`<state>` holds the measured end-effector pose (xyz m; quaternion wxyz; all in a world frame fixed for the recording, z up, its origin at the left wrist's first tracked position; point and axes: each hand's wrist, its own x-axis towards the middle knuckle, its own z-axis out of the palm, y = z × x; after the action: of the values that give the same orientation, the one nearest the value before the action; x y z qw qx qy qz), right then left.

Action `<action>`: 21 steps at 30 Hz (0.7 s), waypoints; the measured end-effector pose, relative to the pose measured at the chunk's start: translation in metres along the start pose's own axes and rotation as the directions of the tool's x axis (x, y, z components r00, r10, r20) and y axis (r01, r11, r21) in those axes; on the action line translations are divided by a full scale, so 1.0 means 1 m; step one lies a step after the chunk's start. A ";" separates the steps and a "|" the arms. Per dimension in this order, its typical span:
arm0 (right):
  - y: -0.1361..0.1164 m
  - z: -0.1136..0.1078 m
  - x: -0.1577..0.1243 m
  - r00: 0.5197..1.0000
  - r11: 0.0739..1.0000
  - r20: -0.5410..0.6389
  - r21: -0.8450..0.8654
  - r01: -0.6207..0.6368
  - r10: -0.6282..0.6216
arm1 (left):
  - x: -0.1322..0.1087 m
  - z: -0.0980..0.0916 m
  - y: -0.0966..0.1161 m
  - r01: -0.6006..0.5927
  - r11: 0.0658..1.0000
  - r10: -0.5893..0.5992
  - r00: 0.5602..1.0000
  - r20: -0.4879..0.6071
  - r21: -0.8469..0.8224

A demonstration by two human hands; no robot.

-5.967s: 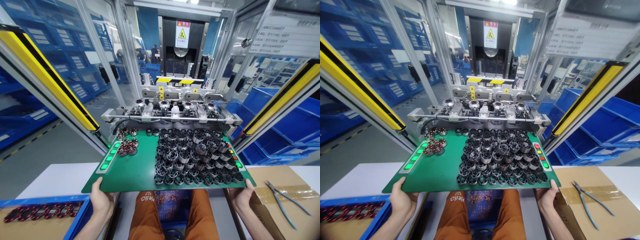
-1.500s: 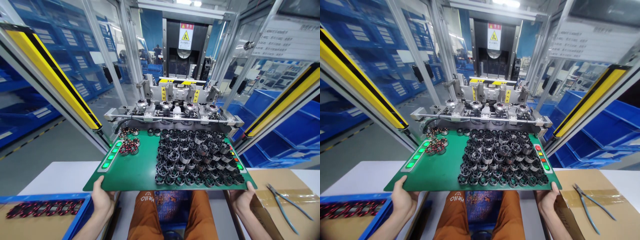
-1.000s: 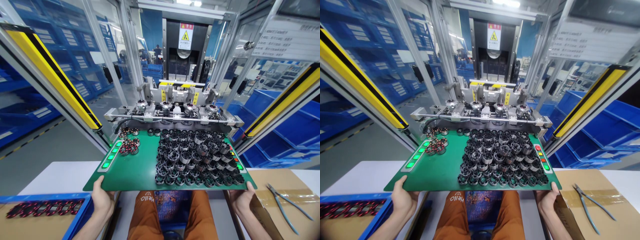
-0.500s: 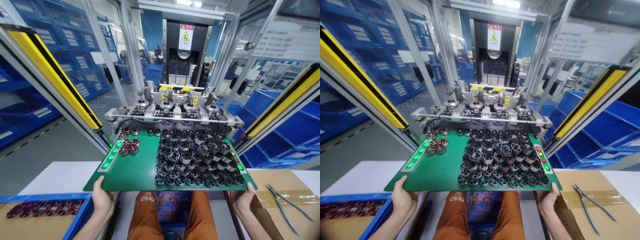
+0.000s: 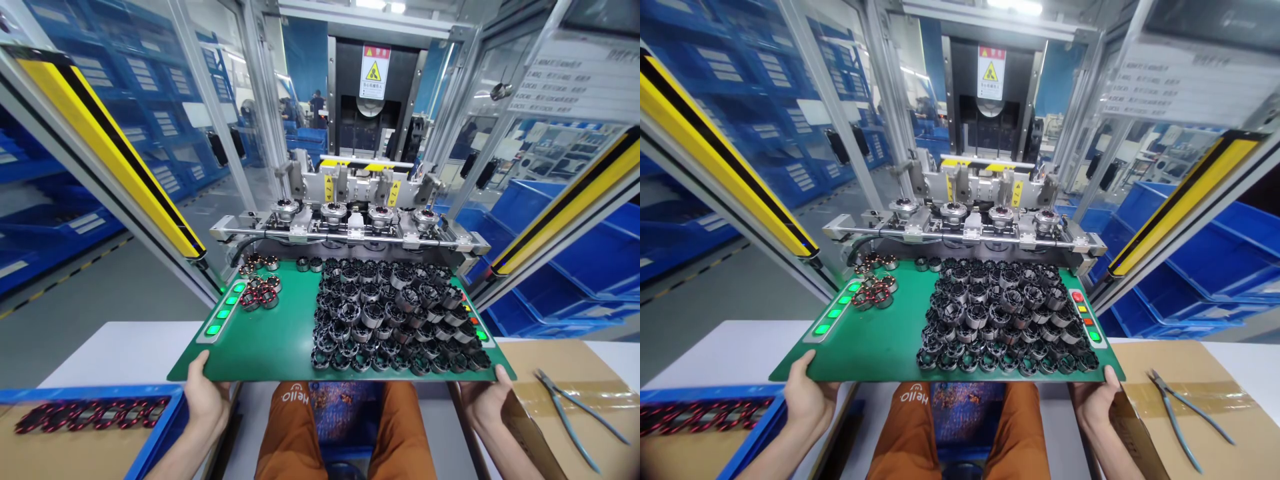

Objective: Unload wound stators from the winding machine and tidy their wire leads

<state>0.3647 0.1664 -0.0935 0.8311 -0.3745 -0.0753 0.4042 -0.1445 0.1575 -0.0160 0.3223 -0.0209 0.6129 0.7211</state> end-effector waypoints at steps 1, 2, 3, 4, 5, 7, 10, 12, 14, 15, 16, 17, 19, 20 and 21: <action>0.000 0.000 0.000 1.000 1.000 -0.005 -0.004 0.004 -0.004 | 0.000 0.000 0.000 0.016 0.999 -0.016 1.000 -0.002 -0.033; 0.000 0.001 -0.001 1.000 1.000 -0.005 -0.009 0.005 -0.005 | 0.000 0.000 0.000 0.030 0.997 -0.030 1.000 -0.003 -0.064; 0.000 0.000 -0.001 1.000 1.000 -0.003 -0.012 0.003 -0.003 | -0.001 0.001 0.001 0.039 0.995 -0.040 0.999 -0.005 -0.089; 0.000 0.000 -0.001 1.000 1.000 0.000 -0.012 -0.001 0.001 | -0.001 0.001 0.001 0.044 0.993 -0.045 0.999 -0.007 -0.106; 0.000 0.000 0.000 1.000 1.000 0.003 -0.008 -0.002 0.002 | -0.001 0.001 0.001 0.047 0.992 -0.048 0.999 -0.009 -0.118; 0.000 -0.002 0.001 1.000 1.000 0.006 0.004 -0.005 0.005 | -0.002 0.001 0.002 0.053 0.990 -0.055 0.998 -0.012 -0.134; 0.000 -0.002 0.002 1.000 1.000 0.000 0.008 0.009 -0.009 | -0.003 0.001 0.002 0.060 0.988 -0.062 0.998 -0.009 -0.144; 0.000 -0.002 0.002 1.000 1.000 -0.002 -0.012 0.005 -0.005 | -0.003 0.000 0.002 0.061 0.987 -0.063 0.998 -0.008 -0.146; 0.000 -0.001 0.001 1.000 0.999 -0.014 -0.035 0.003 -0.003 | -0.002 0.000 0.002 0.058 0.987 -0.060 0.998 -0.011 -0.147; 0.000 0.000 0.001 1.000 0.999 -0.020 -0.040 0.004 -0.005 | -0.002 0.000 0.001 0.056 0.988 -0.058 0.998 -0.012 -0.146; 0.000 0.000 0.001 1.000 0.999 -0.027 -0.041 0.010 -0.011 | -0.001 0.000 0.001 0.052 0.988 -0.054 0.998 -0.014 -0.145; 0.001 0.000 0.000 0.999 0.999 -0.031 -0.039 0.018 -0.019 | -0.001 0.001 0.000 0.049 0.989 -0.051 0.999 -0.013 -0.143; 0.001 0.000 0.000 0.999 0.999 -0.022 -0.036 0.026 -0.027 | -0.001 0.001 0.000 0.045 0.989 -0.047 0.999 -0.009 -0.138; 0.001 0.000 -0.001 1.000 0.999 -0.015 -0.041 0.026 -0.027 | 0.000 0.001 0.000 0.045 0.989 -0.047 0.999 -0.007 -0.138; 0.001 0.000 -0.001 1.000 0.998 -0.010 -0.048 0.027 -0.028 | 0.000 0.000 0.000 0.046 0.990 -0.046 0.999 -0.003 -0.137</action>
<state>0.3632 0.1663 -0.0944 0.8277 -0.3955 -0.0858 0.3888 -0.1440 0.1577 -0.0162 0.3349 -0.0591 0.5624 0.7537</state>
